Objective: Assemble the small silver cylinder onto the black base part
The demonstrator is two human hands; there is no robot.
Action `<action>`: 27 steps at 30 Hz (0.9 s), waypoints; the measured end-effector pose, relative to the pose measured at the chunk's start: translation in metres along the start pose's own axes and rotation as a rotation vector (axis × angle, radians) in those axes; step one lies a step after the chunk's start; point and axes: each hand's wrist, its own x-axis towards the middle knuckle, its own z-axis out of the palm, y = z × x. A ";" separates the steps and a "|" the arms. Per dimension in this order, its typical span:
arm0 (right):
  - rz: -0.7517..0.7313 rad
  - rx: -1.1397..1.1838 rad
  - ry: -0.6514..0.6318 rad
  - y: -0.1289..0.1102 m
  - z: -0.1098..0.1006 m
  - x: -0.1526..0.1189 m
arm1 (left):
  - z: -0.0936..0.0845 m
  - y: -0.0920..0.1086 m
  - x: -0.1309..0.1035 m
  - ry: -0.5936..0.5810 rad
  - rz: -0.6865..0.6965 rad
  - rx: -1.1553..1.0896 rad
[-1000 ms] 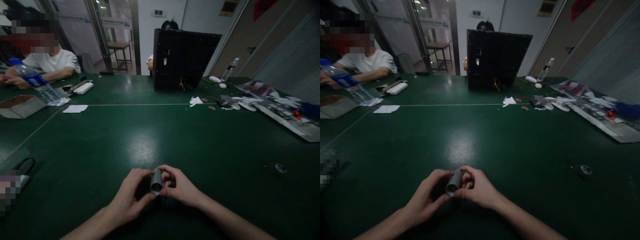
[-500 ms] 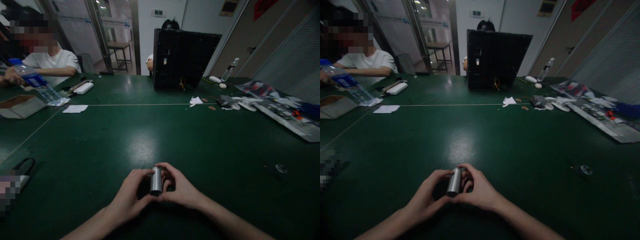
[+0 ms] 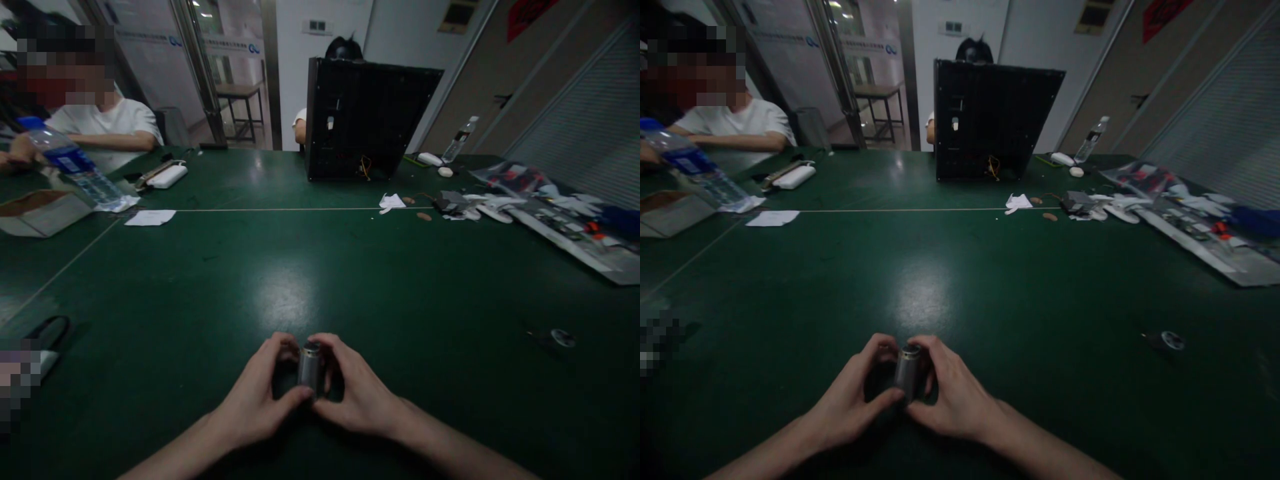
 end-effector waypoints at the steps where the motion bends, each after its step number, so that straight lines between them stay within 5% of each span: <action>1: -0.020 -0.019 -0.001 0.001 0.000 0.000 | 0.000 -0.001 0.001 -0.005 -0.018 -0.003; 11: -0.199 -0.181 0.013 0.002 -0.003 -0.002 | -0.005 -0.009 -0.002 -0.146 0.081 -0.079; 17: -0.240 -0.304 0.032 0.002 -0.006 0.000 | -0.005 -0.005 0.000 -0.115 0.131 0.056; 27: -0.178 -0.349 -0.045 -0.001 -0.005 -0.001 | -0.004 0.002 0.003 -0.112 0.019 0.078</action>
